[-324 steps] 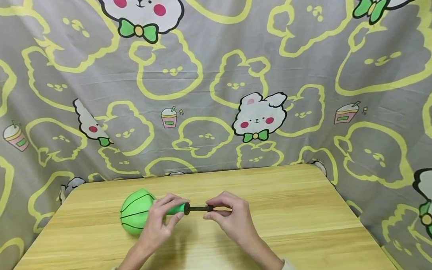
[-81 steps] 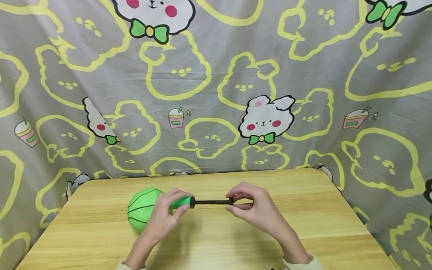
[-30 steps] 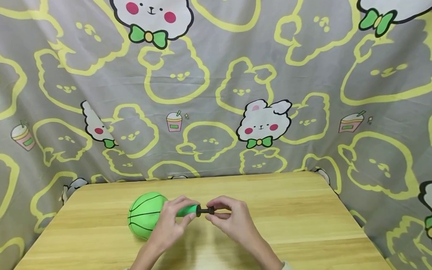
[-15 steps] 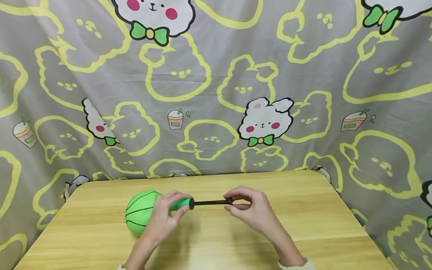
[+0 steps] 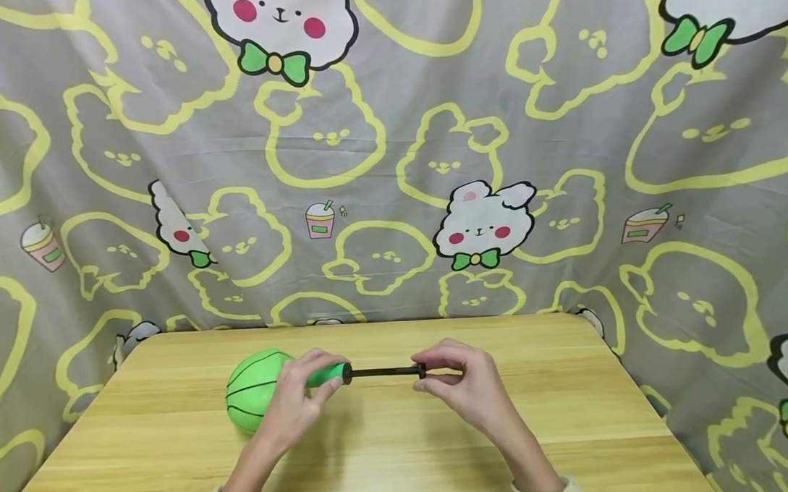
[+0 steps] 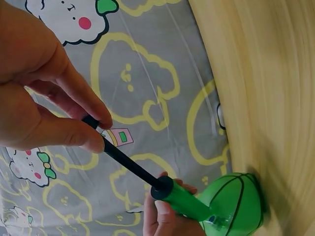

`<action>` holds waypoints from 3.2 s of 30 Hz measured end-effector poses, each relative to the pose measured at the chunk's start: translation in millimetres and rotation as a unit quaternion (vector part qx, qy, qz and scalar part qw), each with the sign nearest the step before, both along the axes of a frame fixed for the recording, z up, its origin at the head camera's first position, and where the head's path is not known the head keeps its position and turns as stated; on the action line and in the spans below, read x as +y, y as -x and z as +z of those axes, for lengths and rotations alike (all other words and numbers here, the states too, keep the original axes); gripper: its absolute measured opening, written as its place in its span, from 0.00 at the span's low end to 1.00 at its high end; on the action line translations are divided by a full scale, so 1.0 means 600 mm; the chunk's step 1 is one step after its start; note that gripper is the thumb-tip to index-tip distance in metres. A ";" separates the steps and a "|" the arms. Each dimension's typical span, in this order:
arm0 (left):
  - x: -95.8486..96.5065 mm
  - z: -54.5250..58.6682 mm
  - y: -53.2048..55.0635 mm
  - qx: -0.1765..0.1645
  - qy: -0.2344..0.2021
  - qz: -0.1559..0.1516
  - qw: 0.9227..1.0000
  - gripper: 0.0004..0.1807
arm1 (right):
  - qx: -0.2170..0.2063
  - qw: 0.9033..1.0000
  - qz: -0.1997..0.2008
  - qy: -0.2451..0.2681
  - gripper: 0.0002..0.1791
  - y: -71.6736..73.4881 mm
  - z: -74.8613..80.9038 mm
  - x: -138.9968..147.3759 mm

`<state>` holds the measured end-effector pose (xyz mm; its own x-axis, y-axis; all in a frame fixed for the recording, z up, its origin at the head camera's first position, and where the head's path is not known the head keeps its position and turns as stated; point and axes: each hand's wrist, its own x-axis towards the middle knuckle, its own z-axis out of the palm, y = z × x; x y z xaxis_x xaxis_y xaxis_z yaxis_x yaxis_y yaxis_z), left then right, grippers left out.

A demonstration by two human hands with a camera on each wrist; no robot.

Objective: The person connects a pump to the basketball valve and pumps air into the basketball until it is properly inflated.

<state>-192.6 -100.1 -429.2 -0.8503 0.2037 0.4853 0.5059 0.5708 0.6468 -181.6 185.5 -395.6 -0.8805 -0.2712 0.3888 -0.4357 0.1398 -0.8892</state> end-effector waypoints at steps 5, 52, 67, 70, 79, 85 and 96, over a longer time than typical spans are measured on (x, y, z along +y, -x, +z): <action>0.009 -0.002 -0.002 -0.001 -0.006 -0.018 1.000 0.17 | 0.010 1.000 -0.006 -0.006 0.17 0.000 -0.010 -0.008; 0.004 0.000 -0.002 -0.022 0.013 -0.017 1.000 0.15 | -0.001 0.998 0.052 -0.039 0.13 0.005 -0.009 -0.008; 0.006 0.001 0.003 -0.002 -0.001 -0.013 1.000 0.15 | 0.001 0.999 0.039 -0.031 0.14 0.009 0.000 0.021; 0.009 0.002 0.002 0.001 -0.001 -0.016 1.000 0.15 | -0.001 0.999 0.027 -0.022 0.14 0.007 -0.002 0.015; 0.019 0.004 -0.002 0.000 0.001 -0.021 1.000 0.16 | -0.012 0.999 0.001 -0.030 0.14 0.005 -0.017 -0.014; 0.027 0.001 -0.006 0.003 0.008 -0.027 1.000 0.15 | 0.003 1.000 -0.010 -0.024 0.15 0.004 -0.034 -0.040; 0.042 -0.006 -0.012 0.018 0.026 -0.023 0.999 0.15 | 0.051 0.998 -0.025 0.010 0.15 0.003 -0.063 -0.090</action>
